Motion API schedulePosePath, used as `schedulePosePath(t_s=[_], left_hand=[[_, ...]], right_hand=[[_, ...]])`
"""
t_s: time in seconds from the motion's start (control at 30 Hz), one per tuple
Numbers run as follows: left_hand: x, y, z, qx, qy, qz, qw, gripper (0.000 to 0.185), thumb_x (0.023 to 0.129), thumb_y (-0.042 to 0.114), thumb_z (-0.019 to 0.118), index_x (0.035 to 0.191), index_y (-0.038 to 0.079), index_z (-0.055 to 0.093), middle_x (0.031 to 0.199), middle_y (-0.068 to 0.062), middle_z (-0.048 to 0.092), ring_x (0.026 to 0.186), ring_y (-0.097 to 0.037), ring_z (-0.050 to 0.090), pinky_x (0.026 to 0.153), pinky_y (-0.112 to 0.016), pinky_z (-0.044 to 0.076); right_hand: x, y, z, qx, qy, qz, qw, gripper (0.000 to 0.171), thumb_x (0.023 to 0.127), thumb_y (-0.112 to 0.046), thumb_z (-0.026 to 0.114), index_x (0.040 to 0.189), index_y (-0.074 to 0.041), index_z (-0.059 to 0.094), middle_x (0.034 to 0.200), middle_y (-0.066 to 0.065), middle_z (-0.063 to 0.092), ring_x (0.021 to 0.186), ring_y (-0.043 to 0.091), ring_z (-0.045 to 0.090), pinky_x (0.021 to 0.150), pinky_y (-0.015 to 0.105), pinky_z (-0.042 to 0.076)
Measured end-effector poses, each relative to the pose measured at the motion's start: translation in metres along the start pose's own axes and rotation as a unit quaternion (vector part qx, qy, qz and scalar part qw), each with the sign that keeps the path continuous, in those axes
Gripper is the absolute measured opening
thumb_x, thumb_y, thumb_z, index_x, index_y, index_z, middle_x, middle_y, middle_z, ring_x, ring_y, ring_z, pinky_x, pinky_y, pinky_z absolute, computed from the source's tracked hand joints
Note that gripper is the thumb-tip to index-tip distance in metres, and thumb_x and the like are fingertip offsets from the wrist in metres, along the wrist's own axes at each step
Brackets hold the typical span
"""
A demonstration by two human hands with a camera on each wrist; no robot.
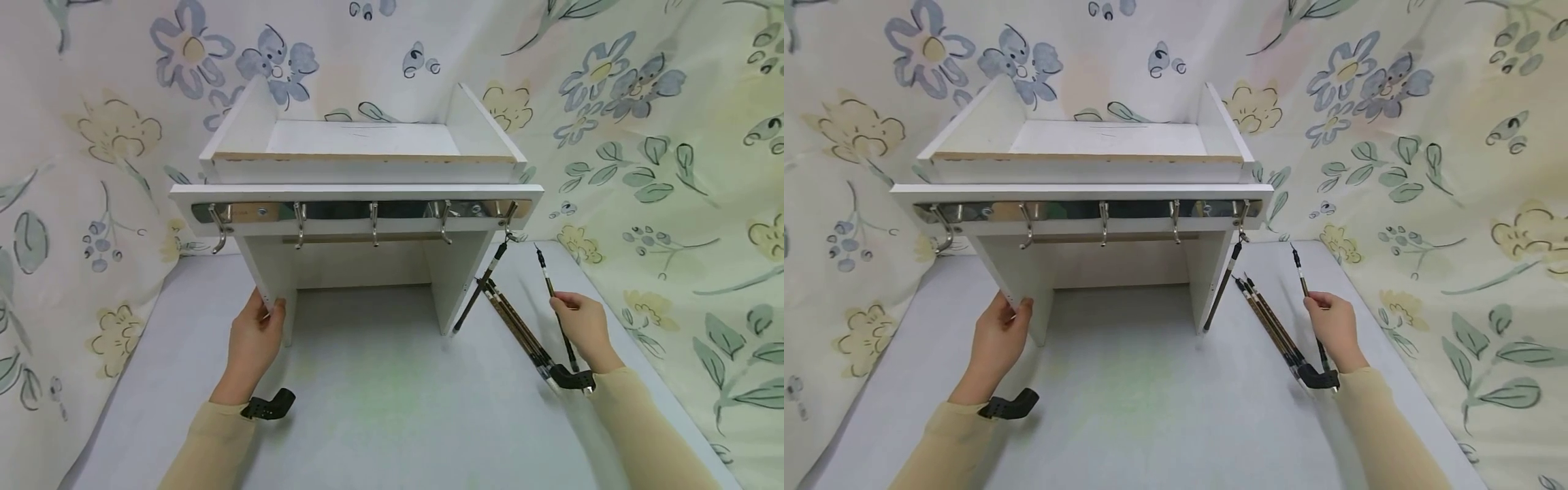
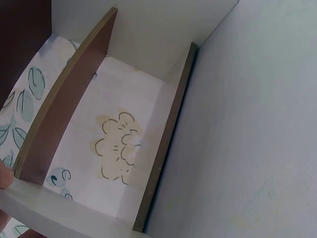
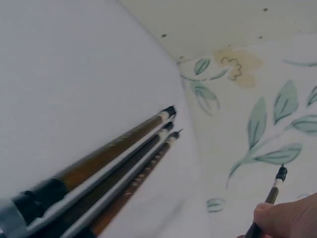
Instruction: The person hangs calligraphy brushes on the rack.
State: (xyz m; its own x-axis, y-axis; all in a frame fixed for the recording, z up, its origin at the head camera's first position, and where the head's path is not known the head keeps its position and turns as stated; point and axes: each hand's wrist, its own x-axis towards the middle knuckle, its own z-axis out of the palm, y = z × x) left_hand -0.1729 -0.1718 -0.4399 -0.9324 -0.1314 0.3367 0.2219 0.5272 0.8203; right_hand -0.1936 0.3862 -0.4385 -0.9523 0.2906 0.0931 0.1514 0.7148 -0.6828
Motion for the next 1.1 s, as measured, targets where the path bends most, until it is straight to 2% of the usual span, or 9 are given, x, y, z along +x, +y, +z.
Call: schedulePosePath(t_s=[0.17,0.33,0.53,0.73,0.93,1.03,1.1], left_hand=[[-0.001,-0.001,0.000,0.000,-0.001,-0.002,1.0000,0.047,0.102,0.025,0.049,0.145,0.009,0.042,0.135,-0.025,0.052,0.111,-0.041,0.059,0.083,-0.053,0.052],[-0.001,-0.002,0.001,0.001,-0.002,-0.003,1.0000,0.048,0.102,0.027,0.048,0.146,0.010,0.041,0.136,-0.024,0.051,0.112,-0.041,0.059,0.083,-0.053,0.052],[-0.001,-0.003,0.001,-0.001,0.000,0.005,1.0000,0.047,0.102,0.027,0.049,0.145,0.009,0.042,0.134,-0.024,0.052,0.111,-0.040,0.059,0.082,-0.052,0.053],[0.001,-0.003,0.001,0.001,0.003,0.010,0.9999,0.047,0.102,0.027,0.048,0.144,0.009,0.043,0.133,-0.024,0.054,0.110,-0.039,0.060,0.081,-0.051,0.053],[0.001,-0.002,0.000,0.001,0.002,0.008,1.0000,0.047,0.102,0.027,0.048,0.145,0.009,0.042,0.134,-0.024,0.053,0.111,-0.040,0.059,0.082,-0.052,0.053],[0.001,-0.001,-0.001,0.002,0.001,0.009,1.0000,0.048,0.102,0.027,0.048,0.146,0.010,0.041,0.135,-0.024,0.052,0.112,-0.041,0.059,0.082,-0.053,0.053],[0.000,-0.001,-0.001,0.004,0.000,0.008,1.0000,0.049,0.102,0.027,0.048,0.147,0.010,0.040,0.136,-0.024,0.051,0.112,-0.041,0.058,0.082,-0.053,0.052]], right_hand=[[-0.005,-0.017,-0.011,0.013,0.027,-0.006,1.000,0.047,0.099,-0.039,0.052,0.126,-0.003,0.062,0.111,0.017,0.064,0.089,0.019,0.056,0.058,0.022,0.048],[-0.013,-0.035,-0.018,0.043,0.055,-0.006,0.998,0.051,0.096,-0.046,0.053,0.130,-0.009,0.060,0.115,0.012,0.065,0.093,0.011,0.058,0.067,0.019,0.047],[-0.024,-0.053,-0.021,0.104,0.098,-0.028,0.989,0.045,0.095,-0.040,0.060,0.127,-0.009,0.061,0.108,0.003,0.067,0.091,0.005,0.060,0.073,0.012,0.046],[-0.037,-0.073,-0.019,0.187,0.132,-0.081,0.970,0.035,0.094,-0.027,0.064,0.122,-0.007,0.064,0.101,0.001,0.068,0.088,0.009,0.064,0.077,0.010,0.048],[-0.059,-0.106,-0.021,0.238,0.145,-0.178,0.944,0.024,0.094,-0.004,0.062,0.114,0.007,0.062,0.092,0.008,0.067,0.079,0.014,0.064,0.071,0.014,0.050],[-0.067,-0.118,-0.019,0.266,0.140,-0.225,0.927,0.023,0.092,0.004,0.060,0.113,0.014,0.059,0.090,0.010,0.066,0.077,0.014,0.063,0.071,0.016,0.050],[-0.070,-0.123,-0.018,0.293,0.133,-0.258,0.911,0.023,0.090,0.010,0.059,0.111,0.017,0.056,0.089,0.012,0.066,0.076,0.015,0.063,0.072,0.017,0.050]])
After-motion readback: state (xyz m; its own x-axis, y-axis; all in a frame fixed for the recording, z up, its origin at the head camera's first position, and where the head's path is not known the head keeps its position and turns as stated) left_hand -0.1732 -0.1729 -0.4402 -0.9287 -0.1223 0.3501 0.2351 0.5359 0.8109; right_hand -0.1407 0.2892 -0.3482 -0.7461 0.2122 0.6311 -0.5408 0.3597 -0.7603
